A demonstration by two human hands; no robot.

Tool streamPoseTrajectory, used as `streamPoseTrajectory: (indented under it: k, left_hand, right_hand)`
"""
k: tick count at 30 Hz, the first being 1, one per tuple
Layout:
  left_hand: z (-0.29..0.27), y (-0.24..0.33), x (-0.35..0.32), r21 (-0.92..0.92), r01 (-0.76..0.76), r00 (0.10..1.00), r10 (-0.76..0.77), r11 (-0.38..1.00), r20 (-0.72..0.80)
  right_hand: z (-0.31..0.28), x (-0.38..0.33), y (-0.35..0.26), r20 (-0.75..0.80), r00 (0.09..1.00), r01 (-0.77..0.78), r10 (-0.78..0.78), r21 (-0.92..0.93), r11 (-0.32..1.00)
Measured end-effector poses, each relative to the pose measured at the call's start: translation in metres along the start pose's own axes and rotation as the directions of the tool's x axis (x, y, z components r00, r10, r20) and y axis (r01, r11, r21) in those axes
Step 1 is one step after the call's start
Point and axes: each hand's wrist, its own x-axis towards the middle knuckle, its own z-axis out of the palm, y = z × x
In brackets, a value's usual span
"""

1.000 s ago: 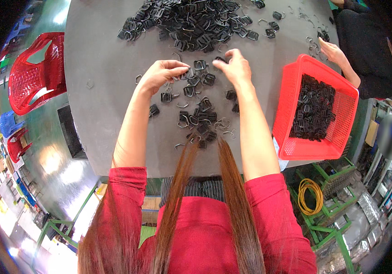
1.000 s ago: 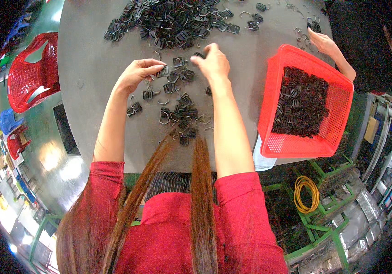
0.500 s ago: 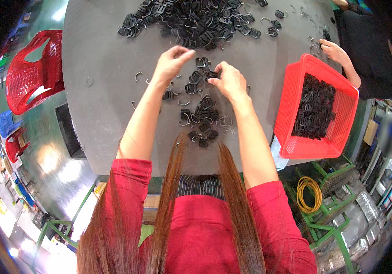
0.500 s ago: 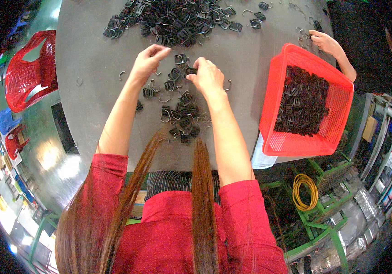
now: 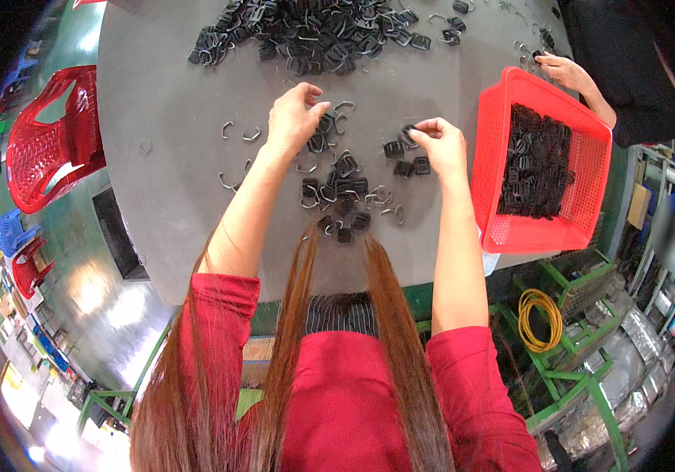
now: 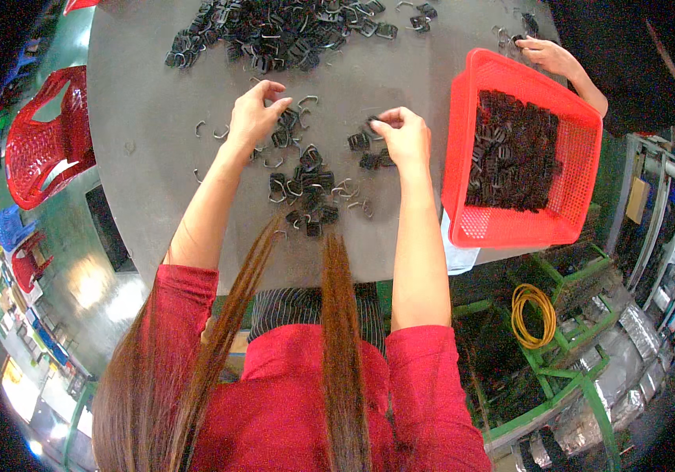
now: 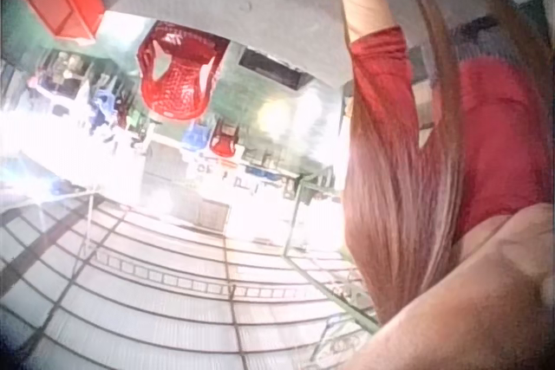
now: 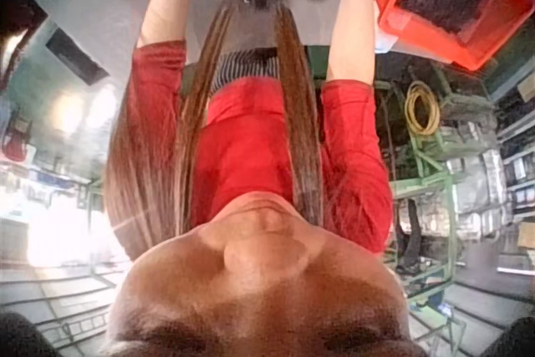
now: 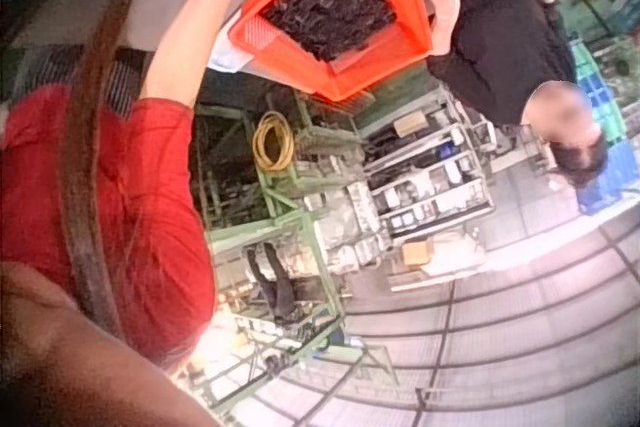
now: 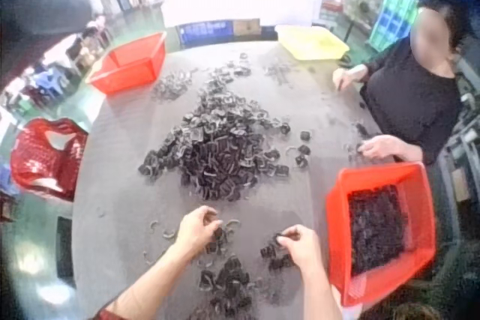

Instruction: The person sorts small black plastic fasteners and metal hooks on a table. They pick up the fasteners, separate them from the hooks, and place the fasteners into a red basket. The person also moves a yellow basket and a face mask on the table.

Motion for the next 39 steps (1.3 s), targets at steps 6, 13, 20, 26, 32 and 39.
streamPoseTrajectory:
  k: [6, 13, 20, 26, 32, 39]
  left_hand:
    - [0.034, 0.034, -0.024, 0.203, -0.198, 0.975, 0.214, 0.959, -0.056]
    - [0.081, 0.058, -0.061, 0.154, -0.298, 0.946, 0.269, 0.942, 0.180]
    - [0.022, 0.034, -0.046, -0.565, 0.430, 0.675, 0.165, 0.704, 0.719]
    - [0.048, 0.044, -0.051, -0.434, 0.251, 0.819, 0.049, 0.865, 0.572]
    - [0.097, 0.069, -0.081, 0.064, -0.212, 0.923, 0.178, 0.975, 0.341]
    - [0.012, 0.025, -0.094, -0.434, 0.374, 0.600, 0.143, 0.820, 0.787]
  right_hand:
    - [-0.009, -0.027, 0.036, -0.199, 0.979, -0.043, 0.029, -0.065, 0.997]
    - [-0.020, -0.065, 0.056, 0.233, 0.970, -0.243, 0.073, 0.947, 0.210]
    - [-0.022, -0.045, 0.095, -0.033, 0.992, -0.088, 0.119, 0.490, 0.867]
    - [-0.005, -0.051, 0.056, -0.163, 0.987, -0.069, 0.006, -0.384, 0.921]
    - [-0.022, -0.077, 0.049, 0.253, 0.965, -0.204, -0.072, 0.892, 0.403]
    - [0.052, 0.005, -0.016, 0.264, 0.917, 0.234, -0.298, 0.249, 0.940]
